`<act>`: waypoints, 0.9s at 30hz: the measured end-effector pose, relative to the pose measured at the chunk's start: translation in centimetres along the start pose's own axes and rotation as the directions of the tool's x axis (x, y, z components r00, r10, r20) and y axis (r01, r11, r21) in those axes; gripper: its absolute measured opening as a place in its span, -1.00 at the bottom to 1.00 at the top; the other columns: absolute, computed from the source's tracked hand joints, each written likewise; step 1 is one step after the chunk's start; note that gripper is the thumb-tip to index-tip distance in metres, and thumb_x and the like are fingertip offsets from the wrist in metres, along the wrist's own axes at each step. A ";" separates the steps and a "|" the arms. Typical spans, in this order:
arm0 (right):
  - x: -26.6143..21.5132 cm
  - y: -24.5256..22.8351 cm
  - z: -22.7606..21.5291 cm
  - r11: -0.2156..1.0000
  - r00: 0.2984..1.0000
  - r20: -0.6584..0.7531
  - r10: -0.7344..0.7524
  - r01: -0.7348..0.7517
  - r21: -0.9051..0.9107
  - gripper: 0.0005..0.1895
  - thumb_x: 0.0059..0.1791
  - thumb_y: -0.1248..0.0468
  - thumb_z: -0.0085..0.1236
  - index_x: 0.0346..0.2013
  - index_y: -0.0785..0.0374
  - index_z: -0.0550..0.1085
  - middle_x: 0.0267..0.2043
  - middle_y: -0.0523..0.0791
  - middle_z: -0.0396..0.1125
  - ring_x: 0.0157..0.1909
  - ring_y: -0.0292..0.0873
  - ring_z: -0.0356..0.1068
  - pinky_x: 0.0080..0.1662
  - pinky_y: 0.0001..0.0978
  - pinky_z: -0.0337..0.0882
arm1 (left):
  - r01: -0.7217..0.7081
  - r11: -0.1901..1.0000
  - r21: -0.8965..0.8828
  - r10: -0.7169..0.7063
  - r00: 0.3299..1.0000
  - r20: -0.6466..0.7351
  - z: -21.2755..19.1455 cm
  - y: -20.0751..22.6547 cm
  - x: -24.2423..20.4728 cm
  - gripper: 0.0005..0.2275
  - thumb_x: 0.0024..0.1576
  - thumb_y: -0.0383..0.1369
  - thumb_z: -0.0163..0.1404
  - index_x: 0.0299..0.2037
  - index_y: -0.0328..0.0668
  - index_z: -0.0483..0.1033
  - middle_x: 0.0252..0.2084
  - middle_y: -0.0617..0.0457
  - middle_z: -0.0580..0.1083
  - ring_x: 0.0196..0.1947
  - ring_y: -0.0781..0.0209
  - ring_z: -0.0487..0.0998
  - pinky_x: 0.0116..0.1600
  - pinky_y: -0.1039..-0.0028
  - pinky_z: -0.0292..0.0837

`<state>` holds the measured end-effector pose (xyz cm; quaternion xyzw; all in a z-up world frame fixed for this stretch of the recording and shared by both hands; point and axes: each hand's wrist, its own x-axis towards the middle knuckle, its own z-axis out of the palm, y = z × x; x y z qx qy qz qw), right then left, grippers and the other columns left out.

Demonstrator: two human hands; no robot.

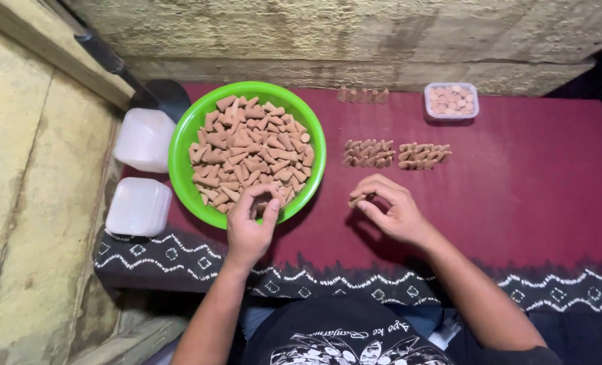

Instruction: The person is taking incense cones out of a large green bowl and arranging them into organized rows on a table.

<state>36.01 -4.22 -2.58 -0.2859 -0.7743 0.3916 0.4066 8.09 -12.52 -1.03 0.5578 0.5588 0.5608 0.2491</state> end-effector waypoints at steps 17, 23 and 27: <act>-6.8 6.0 -16.4 0.903 0.932 -0.354 0.078 -0.217 -0.370 -0.81 0.05 0.44 0.22 -0.03 0.28 0.58 -0.12 0.02 0.46 -0.08 0.07 0.48 -0.01 -0.11 0.47 | -0.244 0.955 -0.167 0.291 0.876 0.386 17.6 2.8 4.1 -0.84 0.16 -0.45 0.13 -0.07 -0.11 0.58 -0.21 -0.05 0.60 -0.12 -0.10 0.65 0.01 0.17 0.54; -6.2 7.6 -15.6 0.915 0.896 -0.438 0.075 -0.237 -0.327 -0.84 0.04 0.46 0.22 -0.09 0.27 0.58 -0.20 0.02 0.47 -0.13 0.06 0.50 -0.09 -0.10 0.49 | -0.395 0.917 -0.060 0.379 0.813 0.441 24.6 1.6 6.1 -0.92 0.17 -0.33 0.15 -0.16 0.04 0.59 -0.25 0.09 0.61 -0.10 0.01 0.63 0.02 0.25 0.45; -6.5 9.0 -15.6 0.906 0.915 -0.402 0.042 -0.205 -0.372 -0.85 0.02 0.47 0.23 -0.14 0.24 0.60 -0.21 0.03 0.46 -0.15 0.13 0.48 -0.13 -0.06 0.46 | -0.462 0.872 0.164 0.310 0.779 0.546 27.2 -0.5 6.8 -0.91 0.15 -0.19 0.14 -0.18 0.22 0.56 -0.17 0.26 0.59 0.02 0.15 0.55 0.04 0.23 0.30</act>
